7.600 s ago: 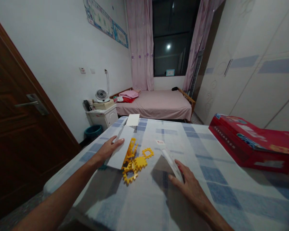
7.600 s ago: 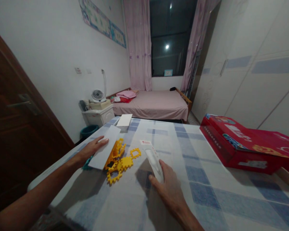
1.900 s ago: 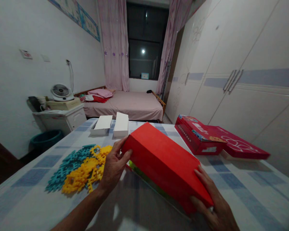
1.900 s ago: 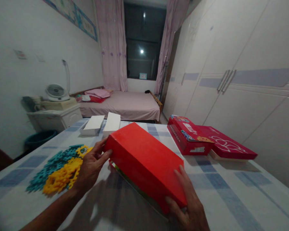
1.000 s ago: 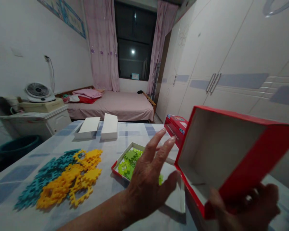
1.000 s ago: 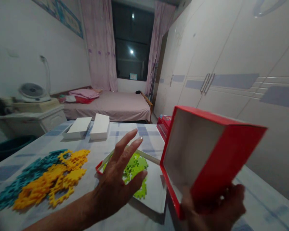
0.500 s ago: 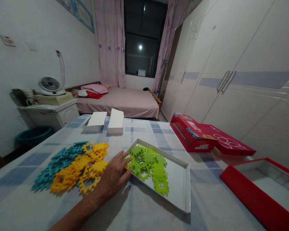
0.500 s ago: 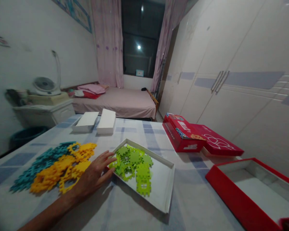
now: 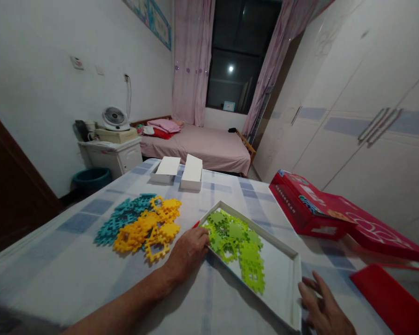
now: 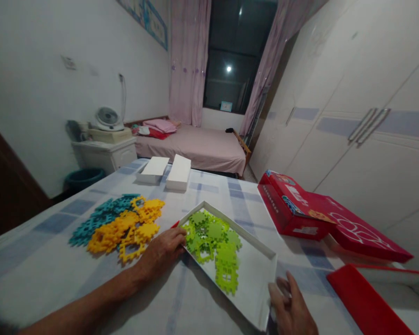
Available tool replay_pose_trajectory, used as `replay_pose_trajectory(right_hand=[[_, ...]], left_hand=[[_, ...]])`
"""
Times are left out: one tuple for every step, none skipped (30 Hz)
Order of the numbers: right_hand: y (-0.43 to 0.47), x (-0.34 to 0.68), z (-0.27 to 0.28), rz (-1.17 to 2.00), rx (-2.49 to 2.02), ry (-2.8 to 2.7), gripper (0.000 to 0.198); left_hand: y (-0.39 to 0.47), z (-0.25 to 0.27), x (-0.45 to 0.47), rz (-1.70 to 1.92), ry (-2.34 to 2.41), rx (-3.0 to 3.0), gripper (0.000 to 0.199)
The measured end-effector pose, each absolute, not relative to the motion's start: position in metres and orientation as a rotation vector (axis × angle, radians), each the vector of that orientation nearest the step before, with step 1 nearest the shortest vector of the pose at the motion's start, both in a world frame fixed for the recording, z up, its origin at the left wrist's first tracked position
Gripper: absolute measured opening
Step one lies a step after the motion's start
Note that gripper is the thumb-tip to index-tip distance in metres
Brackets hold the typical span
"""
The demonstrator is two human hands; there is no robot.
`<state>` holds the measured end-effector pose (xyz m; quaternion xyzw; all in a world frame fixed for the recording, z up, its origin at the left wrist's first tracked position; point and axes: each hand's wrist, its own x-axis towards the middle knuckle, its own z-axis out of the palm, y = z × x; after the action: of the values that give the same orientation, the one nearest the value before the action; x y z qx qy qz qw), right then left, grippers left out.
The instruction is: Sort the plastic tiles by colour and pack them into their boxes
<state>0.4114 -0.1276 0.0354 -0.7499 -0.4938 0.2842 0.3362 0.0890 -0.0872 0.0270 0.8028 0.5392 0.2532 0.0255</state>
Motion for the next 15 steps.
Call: replay_pose_trajectory(right_hand=[[-0.123,0.405,0.038,0.806,-1.958,-1.219,0.094],[-0.118,0.4,0.042,0.844,-1.948,-1.168,0.096],[-0.115,0.396,0.046,0.858,-1.93,-1.138,0.096],[-0.112,0.392,0.051,0.86,-1.908,-1.122,0.092],[-0.111,0.388,0.056,0.866,-1.882,-1.119,0.086],[-0.109,0.384,0.061,0.893,-1.849,-1.119,0.079],[-0.108,0.379,0.067,0.948,-1.812,-1.108,0.072],[-0.107,0.374,0.072,1.031,-1.775,-1.081,0.065],[-0.105,0.368,0.078,1.128,-1.743,-1.041,0.06],[-0.103,0.361,0.084,1.222,-1.714,-1.0,0.055],[-0.099,0.354,0.09,1.299,-1.682,-0.973,0.051],[-0.093,0.348,0.096,1.346,-1.65,-0.969,0.047],[-0.087,0.341,0.103,1.359,-1.624,-0.988,0.042],[-0.079,0.334,0.111,1.339,-1.605,-1.029,0.036],[-0.07,0.328,0.119,1.299,-1.59,-1.09,0.031]], left_hand=[[-0.088,0.028,0.088,0.808,1.671,2.493,0.012],[-0.089,0.029,0.087,0.834,1.678,2.503,0.011],[-0.09,0.031,0.085,0.862,1.693,2.505,0.011],[-0.091,0.034,0.083,0.893,1.709,2.5,0.011],[-0.092,0.036,0.081,0.929,1.724,2.491,0.012],[-0.094,0.039,0.079,0.965,1.728,2.483,0.012],[-0.095,0.041,0.077,1.001,1.725,2.477,0.012],[-0.096,0.043,0.075,1.036,1.718,2.474,0.012],[-0.096,0.046,0.073,1.071,1.708,2.475,0.012],[-0.097,0.048,0.07,1.101,1.696,2.474,0.012],[-0.098,0.05,0.066,1.136,1.691,2.464,0.012],[-0.099,0.053,0.061,1.171,1.697,2.442,0.013],[-0.101,0.056,0.055,1.205,1.718,2.414,0.016],[-0.103,0.058,0.048,1.232,1.757,2.38,0.02],[-0.105,0.061,0.04,1.254,1.812,2.34,0.025]])
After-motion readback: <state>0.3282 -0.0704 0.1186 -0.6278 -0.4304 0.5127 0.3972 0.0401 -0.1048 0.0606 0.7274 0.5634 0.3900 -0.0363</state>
